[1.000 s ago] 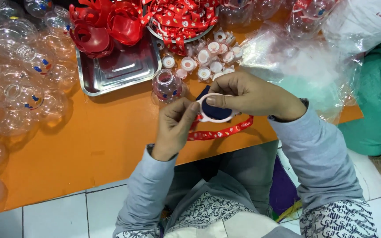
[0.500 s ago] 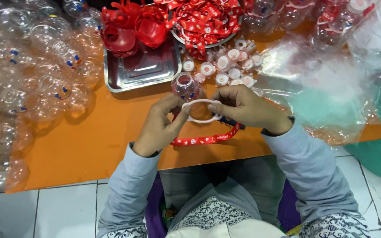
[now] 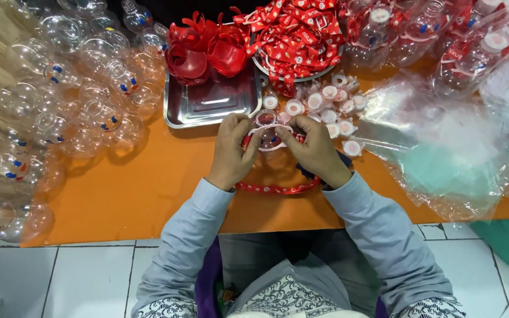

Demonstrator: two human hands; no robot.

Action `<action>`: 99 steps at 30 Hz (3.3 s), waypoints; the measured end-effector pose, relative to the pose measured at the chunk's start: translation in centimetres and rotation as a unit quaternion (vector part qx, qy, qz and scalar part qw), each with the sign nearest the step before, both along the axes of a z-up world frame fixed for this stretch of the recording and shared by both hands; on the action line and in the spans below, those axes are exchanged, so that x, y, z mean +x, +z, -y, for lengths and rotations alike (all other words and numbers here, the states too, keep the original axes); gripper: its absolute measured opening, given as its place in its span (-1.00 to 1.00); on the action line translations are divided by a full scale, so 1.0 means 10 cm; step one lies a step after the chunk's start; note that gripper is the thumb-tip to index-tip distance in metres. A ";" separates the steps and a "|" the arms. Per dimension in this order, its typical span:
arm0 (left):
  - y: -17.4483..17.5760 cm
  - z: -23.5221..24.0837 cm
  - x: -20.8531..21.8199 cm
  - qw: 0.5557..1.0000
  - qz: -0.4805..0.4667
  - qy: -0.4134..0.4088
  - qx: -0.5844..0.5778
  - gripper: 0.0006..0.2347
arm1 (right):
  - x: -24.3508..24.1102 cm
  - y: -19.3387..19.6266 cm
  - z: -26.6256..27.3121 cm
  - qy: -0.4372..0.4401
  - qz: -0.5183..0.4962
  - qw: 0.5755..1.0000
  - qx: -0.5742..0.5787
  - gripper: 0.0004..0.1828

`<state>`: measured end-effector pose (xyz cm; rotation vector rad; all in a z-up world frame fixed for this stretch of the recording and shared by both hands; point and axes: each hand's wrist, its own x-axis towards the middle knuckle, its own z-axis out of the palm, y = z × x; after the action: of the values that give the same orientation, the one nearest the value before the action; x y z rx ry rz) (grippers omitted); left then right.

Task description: Attaching red ribbons to plastic bottles and cleaning them with a cloth.

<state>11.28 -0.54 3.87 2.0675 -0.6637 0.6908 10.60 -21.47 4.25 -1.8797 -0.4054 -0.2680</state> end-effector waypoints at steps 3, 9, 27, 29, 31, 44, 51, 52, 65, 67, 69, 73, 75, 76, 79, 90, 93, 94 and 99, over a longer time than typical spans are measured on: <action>0.07 0.10 -0.06 0.998 -0.019 -0.035 -0.056 -0.82 | 0.14 -0.11 -0.01 -0.018 0.099 0.994 -0.032 -0.66; -0.06 0.19 0.00 0.991 -0.060 -0.023 -0.113 -0.78 | 0.13 -0.06 -0.18 -0.003 0.114 0.993 0.003 -0.68; -0.55 0.26 0.30 0.939 -0.171 0.161 -0.253 -0.80 | 0.58 -0.50 -0.18 -0.102 -0.111 0.987 0.061 -0.69; -0.55 0.24 0.35 0.931 -0.204 0.169 -0.250 -0.80 | 0.74 -0.71 -0.11 -0.100 -0.146 0.982 0.068 -0.68; -0.58 0.22 0.40 0.922 -0.239 0.177 -0.246 -0.81 | 0.87 -0.94 -0.04 -0.099 -0.183 0.975 0.075 -0.66; -0.66 0.13 0.38 0.888 -0.356 0.181 -0.230 -0.82 | 0.82 -1.01 0.12 -0.087 -0.379 0.920 0.052 -0.61; -0.47 0.10 0.18 0.888 -0.385 0.138 -0.211 -0.82 | 0.51 -0.41 -0.03 -0.032 -0.363 0.929 0.071 -0.65; -0.40 0.11 0.18 0.888 -0.383 0.138 -0.211 -0.82 | 0.53 -0.41 -0.02 -0.032 -0.361 0.929 0.072 -0.65; -0.59 -0.08 0.17 0.955 -0.251 0.041 -0.152 -0.81 | 0.57 -0.84 0.32 0.051 -0.180 0.981 -0.053 -0.74; -0.62 -0.09 0.19 0.969 -0.207 0.029 -0.130 -0.80 | 0.55 -0.78 0.32 0.054 -0.154 0.984 -0.064 -0.76; -0.70 -0.12 0.20 0.975 -0.197 0.025 -0.104 -0.81 | 0.51 -0.73 0.33 0.086 -0.172 0.980 -0.046 -0.79; -0.70 -0.13 0.22 0.982 -0.167 0.007 -0.090 -0.82 | 0.58 -0.86 0.36 0.078 -0.145 0.984 -0.066 -0.76; -0.65 -0.13 0.21 0.987 -0.138 -0.006 -0.088 -0.80 | 0.66 -1.06 0.37 0.093 -0.156 0.983 -0.027 -0.68; -0.66 -0.13 0.23 0.987 -0.136 -0.006 -0.089 -0.80 | 0.59 -0.95 0.33 0.093 -0.155 0.983 -0.028 -0.68; -0.71 -0.12 0.24 0.987 -0.132 -0.008 -0.087 -0.81 | 0.46 -0.83 0.28 0.095 -0.195 0.976 0.007 -0.68; -0.71 -0.07 0.13 0.982 -0.146 -0.031 -0.119 -0.65 | 0.26 -0.75 0.12 0.061 -0.204 0.958 0.193 -0.43; -0.84 -0.11 0.18 0.978 -0.148 -0.050 -0.138 -0.68 | 0.56 -1.23 0.20 0.076 -0.193 0.954 0.218 -0.53; -0.83 -0.10 0.19 0.978 -0.148 -0.050 -0.136 -0.68 | 0.52 -1.14 0.22 0.075 -0.193 0.953 0.219 -0.53; -0.86 -0.16 0.16 0.972 -0.183 -0.060 -0.135 -0.82 | 0.32 -0.77 0.34 0.062 -0.145 0.986 0.055 -0.64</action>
<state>12.86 1.09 -4.77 1.8192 -0.4500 0.2969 13.77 -24.85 -3.48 -1.7451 -0.2998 0.0671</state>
